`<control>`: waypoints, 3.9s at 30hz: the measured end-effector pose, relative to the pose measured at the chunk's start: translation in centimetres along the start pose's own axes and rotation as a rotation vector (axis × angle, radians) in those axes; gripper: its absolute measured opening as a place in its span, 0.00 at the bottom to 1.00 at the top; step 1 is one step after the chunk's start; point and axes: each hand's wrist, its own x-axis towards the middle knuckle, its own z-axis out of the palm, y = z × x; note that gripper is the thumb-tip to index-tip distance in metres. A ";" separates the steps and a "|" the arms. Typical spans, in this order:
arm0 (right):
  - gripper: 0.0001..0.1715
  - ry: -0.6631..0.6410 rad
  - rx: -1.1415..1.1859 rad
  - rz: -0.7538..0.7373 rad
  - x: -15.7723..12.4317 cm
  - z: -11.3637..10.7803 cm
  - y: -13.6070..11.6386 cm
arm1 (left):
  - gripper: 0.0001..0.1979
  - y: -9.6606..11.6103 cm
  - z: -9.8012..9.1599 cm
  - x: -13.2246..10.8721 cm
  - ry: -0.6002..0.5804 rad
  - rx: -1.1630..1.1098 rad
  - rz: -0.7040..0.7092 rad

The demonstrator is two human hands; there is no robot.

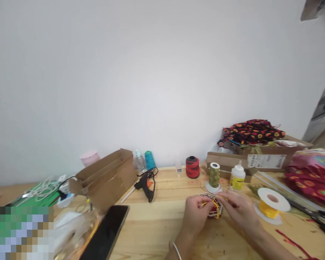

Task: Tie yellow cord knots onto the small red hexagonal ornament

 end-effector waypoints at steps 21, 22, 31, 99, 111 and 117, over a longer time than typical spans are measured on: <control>0.11 -0.061 -0.090 0.002 0.1 0.0 0.3 | 0.09 -0.3 -0.2 0.5 -0.017 -0.034 -0.007; 0.11 -0.063 -0.098 0.001 0.1 0.0 0.2 | 0.09 -0.2 -0.2 0.5 -0.004 -0.034 -0.008; 0.13 -0.054 -0.113 0.006 0.3 0.0 -0.1 | 0.11 -0.7 -0.3 0.6 -0.100 -0.132 -0.018; 0.08 -0.313 -0.347 0.111 0.0 0.7 -1.1 | 0.10 -0.7 -1.2 1.3 0.007 -0.082 -0.068; 0.08 -0.298 -0.352 0.084 -0.3 0.9 -0.8 | 0.07 -0.2 -1.0 1.2 0.053 -0.137 -0.079; 0.09 -0.284 -0.315 0.114 -0.2 0.8 -1.2 | 0.08 -0.2 -0.9 1.2 0.072 -0.250 -0.117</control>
